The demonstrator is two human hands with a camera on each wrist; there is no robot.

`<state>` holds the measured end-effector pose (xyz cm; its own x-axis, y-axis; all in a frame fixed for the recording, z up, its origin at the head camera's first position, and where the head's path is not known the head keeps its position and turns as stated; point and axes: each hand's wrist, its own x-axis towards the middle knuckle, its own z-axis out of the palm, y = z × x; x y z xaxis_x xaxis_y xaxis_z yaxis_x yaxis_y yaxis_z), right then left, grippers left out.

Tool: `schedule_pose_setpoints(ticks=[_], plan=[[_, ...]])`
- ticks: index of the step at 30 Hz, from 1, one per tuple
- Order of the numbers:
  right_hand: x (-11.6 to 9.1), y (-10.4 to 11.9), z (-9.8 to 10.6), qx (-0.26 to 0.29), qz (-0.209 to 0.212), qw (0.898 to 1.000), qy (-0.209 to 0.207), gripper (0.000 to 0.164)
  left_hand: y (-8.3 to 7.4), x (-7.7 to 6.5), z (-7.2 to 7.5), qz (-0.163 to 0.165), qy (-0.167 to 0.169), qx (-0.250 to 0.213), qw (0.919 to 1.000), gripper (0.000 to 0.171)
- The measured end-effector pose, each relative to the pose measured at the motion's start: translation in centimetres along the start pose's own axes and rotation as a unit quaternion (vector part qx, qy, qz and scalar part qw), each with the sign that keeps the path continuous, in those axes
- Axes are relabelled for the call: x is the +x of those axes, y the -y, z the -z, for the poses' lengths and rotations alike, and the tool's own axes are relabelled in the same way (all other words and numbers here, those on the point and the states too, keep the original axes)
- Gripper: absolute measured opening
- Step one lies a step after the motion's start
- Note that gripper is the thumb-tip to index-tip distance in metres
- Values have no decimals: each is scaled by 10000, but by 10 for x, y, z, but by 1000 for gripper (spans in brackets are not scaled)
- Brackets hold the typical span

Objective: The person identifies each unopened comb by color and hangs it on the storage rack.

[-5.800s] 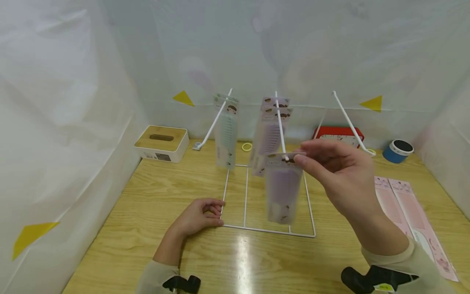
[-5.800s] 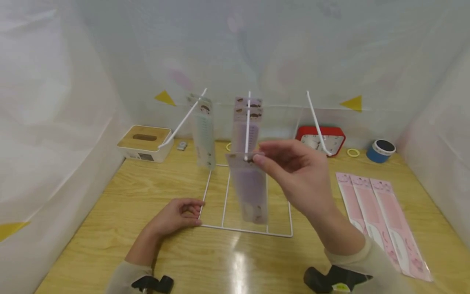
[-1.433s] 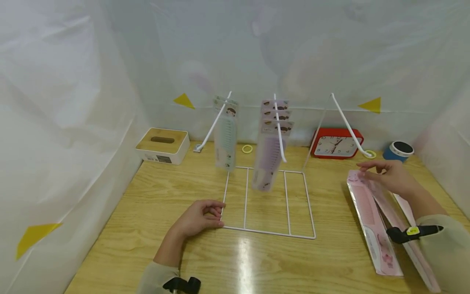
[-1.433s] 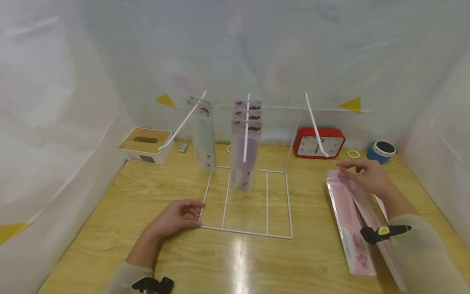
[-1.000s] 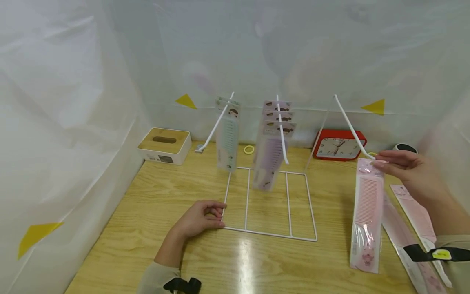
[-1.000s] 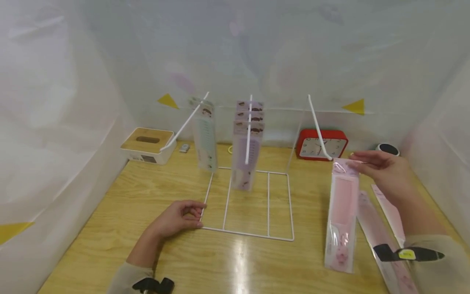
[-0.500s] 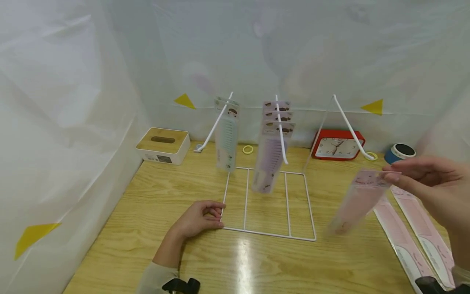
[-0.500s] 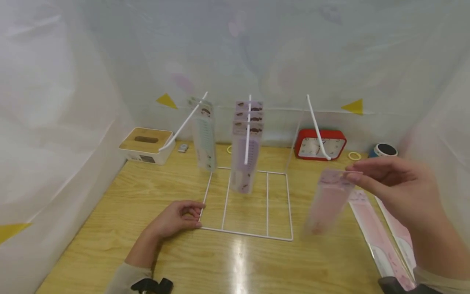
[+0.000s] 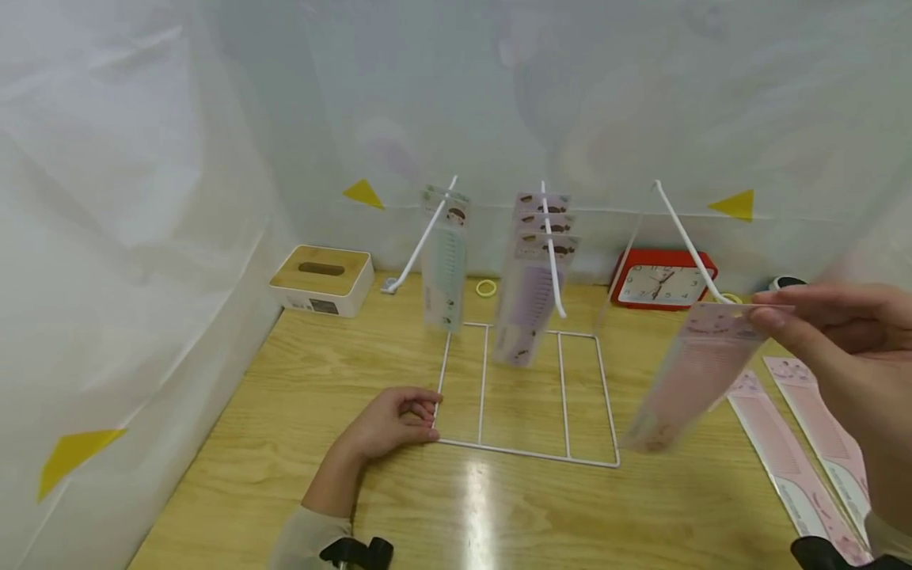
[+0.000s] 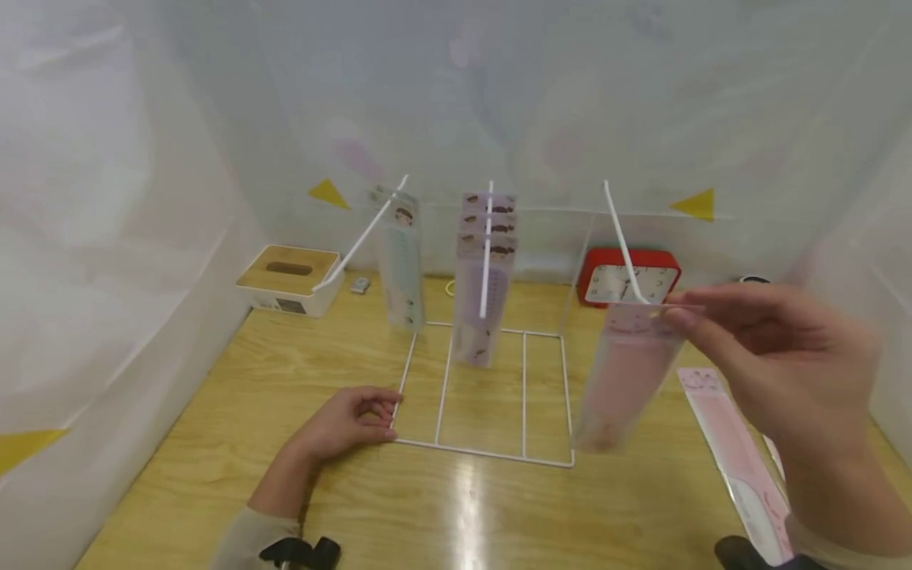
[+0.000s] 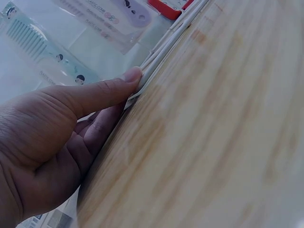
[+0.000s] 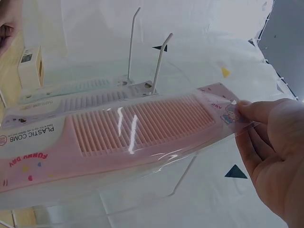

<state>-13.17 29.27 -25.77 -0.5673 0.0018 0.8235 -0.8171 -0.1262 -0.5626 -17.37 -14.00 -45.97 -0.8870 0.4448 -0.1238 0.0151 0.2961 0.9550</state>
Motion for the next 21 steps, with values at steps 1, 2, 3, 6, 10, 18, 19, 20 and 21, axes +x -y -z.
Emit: schedule_pose_setpoints(ticks=[1,2,3,6,10,18,19,20,21], plan=[[0,0,-1,55,-26,10000,-43,21,0,0,0,-26,17,22,10000,52],[0,1,-2,22,-86,9999,-99,21,0,0,0,-25,24,24,10000,52],[0,1,-3,103,-155,9997,-158,21,0,0,0,-24,29,12,10000,52],[0,1,-5,162,-405,9986,-288,22,1,0,0,-13,42,-10,10000,53],[2,1,-4,22,-603,9976,-342,23,0,1,0,-10,73,-126,9999,53],[13,-1,-7,-1861,-1879,9610,-809,28,-2,0,0,13,113,-239,9996,54],[16,-3,-6,-1883,-2004,9580,-818,28,-1,0,0,11,105,-228,9997,54],[18,-6,-4,-1834,-2026,9586,-796,29,-1,0,-1,12,101,-232,9997,54],[21,-10,-2,-1846,-2001,9594,-734,29,-1,0,-1,19,102,-248,9996,54]])
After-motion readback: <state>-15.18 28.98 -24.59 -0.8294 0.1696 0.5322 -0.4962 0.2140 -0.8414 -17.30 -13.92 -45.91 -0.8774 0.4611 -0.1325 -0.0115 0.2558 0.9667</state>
